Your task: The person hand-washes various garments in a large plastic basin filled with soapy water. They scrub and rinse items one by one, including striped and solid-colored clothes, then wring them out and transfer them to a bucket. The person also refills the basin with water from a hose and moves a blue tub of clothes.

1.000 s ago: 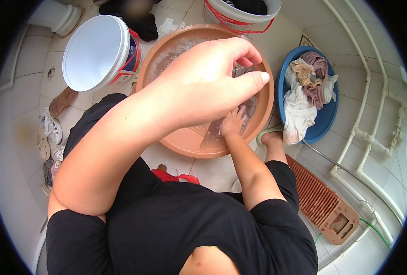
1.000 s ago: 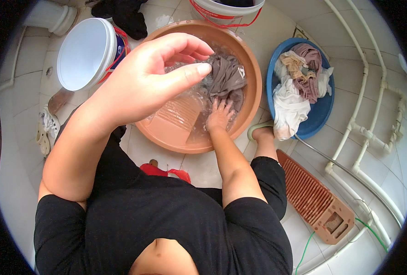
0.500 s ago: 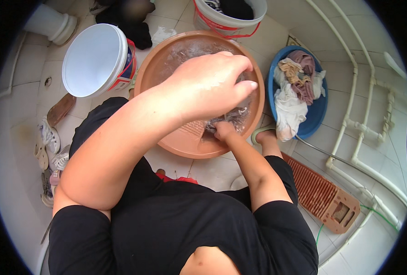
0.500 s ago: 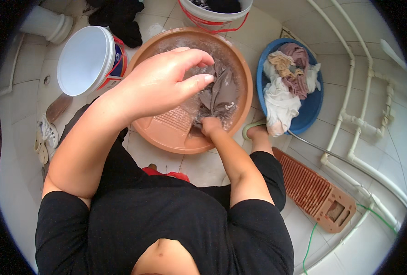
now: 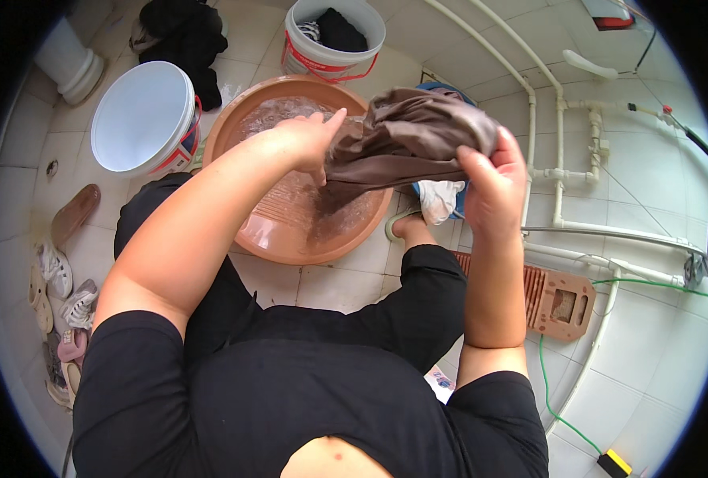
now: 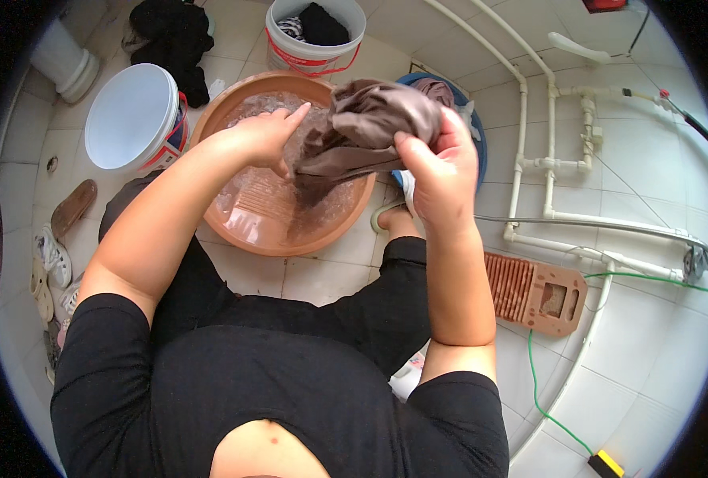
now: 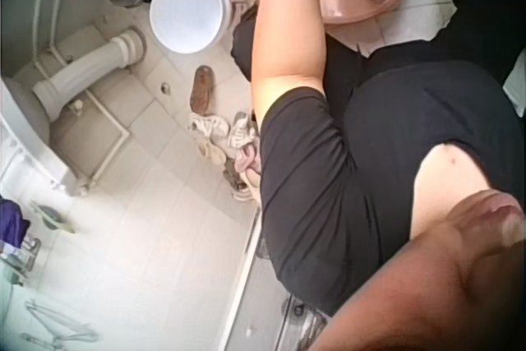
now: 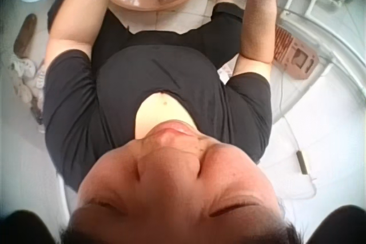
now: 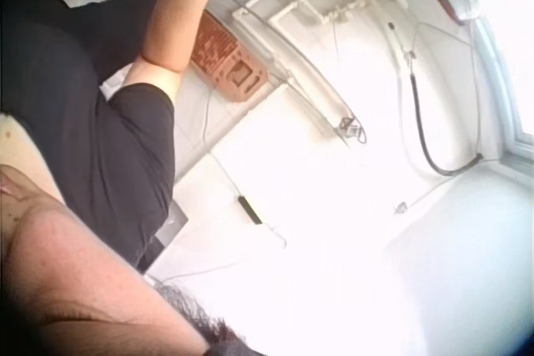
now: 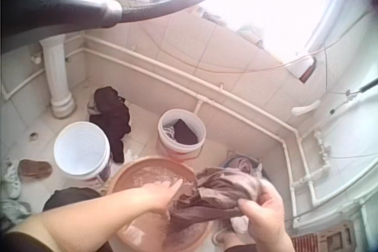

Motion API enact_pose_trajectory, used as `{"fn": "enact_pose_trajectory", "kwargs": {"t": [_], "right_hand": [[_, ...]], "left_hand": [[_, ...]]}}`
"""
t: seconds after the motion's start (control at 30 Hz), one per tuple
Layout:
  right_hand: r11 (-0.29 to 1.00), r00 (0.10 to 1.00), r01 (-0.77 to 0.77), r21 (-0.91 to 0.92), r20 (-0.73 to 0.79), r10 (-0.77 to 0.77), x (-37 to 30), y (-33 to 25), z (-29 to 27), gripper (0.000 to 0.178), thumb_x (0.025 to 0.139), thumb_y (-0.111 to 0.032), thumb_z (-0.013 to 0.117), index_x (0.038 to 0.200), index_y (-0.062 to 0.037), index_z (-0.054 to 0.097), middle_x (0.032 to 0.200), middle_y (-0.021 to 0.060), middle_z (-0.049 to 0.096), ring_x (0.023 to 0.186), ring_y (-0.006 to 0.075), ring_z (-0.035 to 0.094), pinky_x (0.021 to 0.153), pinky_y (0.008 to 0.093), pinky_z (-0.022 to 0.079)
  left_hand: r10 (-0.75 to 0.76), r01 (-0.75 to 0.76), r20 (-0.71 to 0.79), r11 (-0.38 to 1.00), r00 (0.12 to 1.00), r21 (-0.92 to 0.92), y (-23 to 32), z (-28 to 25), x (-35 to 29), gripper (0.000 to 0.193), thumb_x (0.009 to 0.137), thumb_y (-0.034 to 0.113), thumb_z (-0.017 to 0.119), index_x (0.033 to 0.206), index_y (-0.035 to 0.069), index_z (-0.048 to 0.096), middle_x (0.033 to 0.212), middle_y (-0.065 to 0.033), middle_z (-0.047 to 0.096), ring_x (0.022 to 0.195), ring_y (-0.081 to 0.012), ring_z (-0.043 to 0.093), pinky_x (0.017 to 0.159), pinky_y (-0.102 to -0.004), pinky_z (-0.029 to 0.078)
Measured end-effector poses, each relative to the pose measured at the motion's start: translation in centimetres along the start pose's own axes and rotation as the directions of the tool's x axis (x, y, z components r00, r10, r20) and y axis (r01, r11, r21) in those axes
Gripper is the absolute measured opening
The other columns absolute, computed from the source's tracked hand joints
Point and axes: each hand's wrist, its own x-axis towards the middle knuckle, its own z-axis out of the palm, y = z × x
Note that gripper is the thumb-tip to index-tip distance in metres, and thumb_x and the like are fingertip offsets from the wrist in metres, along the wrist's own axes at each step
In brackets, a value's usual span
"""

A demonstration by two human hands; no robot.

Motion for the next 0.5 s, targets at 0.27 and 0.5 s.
{"fn": "enact_pose_trajectory", "kwargs": {"t": [0.27,0.5], "right_hand": [[0.906,0.909,0.406,0.125,0.051,-0.414,-1.1,-6.9,2.1,0.048,0.073,0.001,0.052,0.119,0.0085,0.042,0.114,0.0229,0.053,0.106,0.031,0.053,0.097,0.0415,0.038],[0.934,0.935,0.173,0.313,-0.351,-0.056,-0.8,0.5,-7.0,0.032,0.08,-0.018,0.049,0.107,-0.0027,0.055,0.108,0.0119,0.059,0.103,0.0241,0.055,0.092,0.0379,0.043]], "left_hand": [[0.128,-0.332,-0.412,0.815,0.902,-0.475,-0.1,1.8,2.7,0.071,0.06,0.019,0.079,0.122,0.008,0.047,0.124,-0.0154,0.049,0.111,-0.0268,0.049,0.093,-0.0359,0.041],[-0.127,-0.342,-0.319,-0.285,0.939,-0.895,1.1,-1.7,1.4,0.03,0.08,0.005,0.059,0.11,0.002,0.054,0.103,-0.0094,0.061,0.091,-0.0165,0.058,0.079,-0.0302,0.049]]}}
